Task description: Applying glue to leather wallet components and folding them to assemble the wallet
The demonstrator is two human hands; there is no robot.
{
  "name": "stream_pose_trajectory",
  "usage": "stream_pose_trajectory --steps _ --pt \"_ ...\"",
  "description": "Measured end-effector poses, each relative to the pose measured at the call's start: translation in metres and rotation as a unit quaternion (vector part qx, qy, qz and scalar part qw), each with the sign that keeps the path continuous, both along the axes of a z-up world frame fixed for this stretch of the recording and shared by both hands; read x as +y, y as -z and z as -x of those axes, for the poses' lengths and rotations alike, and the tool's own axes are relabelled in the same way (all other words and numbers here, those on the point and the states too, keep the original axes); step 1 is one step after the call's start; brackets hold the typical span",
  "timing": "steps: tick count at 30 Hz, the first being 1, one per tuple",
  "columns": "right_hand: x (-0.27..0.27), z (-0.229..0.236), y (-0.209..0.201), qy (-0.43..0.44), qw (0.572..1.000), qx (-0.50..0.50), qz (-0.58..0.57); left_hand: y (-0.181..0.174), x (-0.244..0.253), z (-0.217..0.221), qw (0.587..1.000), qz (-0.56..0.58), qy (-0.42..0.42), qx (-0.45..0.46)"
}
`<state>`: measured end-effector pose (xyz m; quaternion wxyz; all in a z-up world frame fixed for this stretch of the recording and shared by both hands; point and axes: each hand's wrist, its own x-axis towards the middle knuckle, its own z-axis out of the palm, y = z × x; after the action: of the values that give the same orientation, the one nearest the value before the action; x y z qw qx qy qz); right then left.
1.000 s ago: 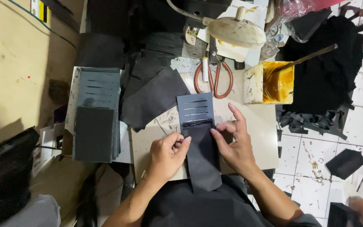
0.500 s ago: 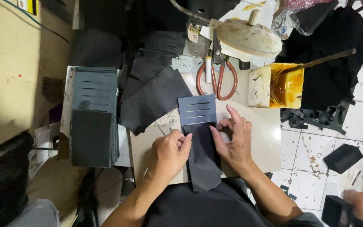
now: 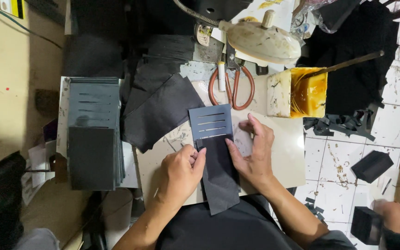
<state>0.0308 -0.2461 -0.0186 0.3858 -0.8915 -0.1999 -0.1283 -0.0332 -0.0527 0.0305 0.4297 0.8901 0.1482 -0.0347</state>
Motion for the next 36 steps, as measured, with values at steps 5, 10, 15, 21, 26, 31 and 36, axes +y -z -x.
stream_pose_trajectory --steps 5,10,15,21,26,31,36 --pt "0.004 -0.003 -0.011 -0.007 1.0 0.019 0.008 0.002 -0.001 0.0 1.0 -0.007 -0.003 0.003" --pt "0.005 -0.004 -0.018 -0.013 0.999 0.024 0.021 0.002 0.0 0.0 1.0 0.006 -0.008 0.004" --pt "0.005 -0.005 -0.017 -0.011 0.999 0.037 0.031 0.007 0.0 0.001 1.0 -0.011 0.003 0.013" --pt "0.005 -0.005 -0.018 -0.009 0.998 0.051 0.04 0.007 0.004 0.005 0.999 -0.041 0.015 0.005" --pt "0.007 -0.003 -0.025 -0.007 0.996 0.059 0.07 -0.003 0.003 0.018 0.983 -0.143 0.038 -0.112" --pt "0.01 -0.002 -0.029 -0.01 0.994 0.056 0.098 0.004 -0.01 0.04 0.947 -0.211 0.135 -0.203" --pt "0.011 0.0 -0.031 -0.006 0.994 0.06 0.093 0.016 -0.011 0.041 0.94 -0.232 0.158 -0.194"
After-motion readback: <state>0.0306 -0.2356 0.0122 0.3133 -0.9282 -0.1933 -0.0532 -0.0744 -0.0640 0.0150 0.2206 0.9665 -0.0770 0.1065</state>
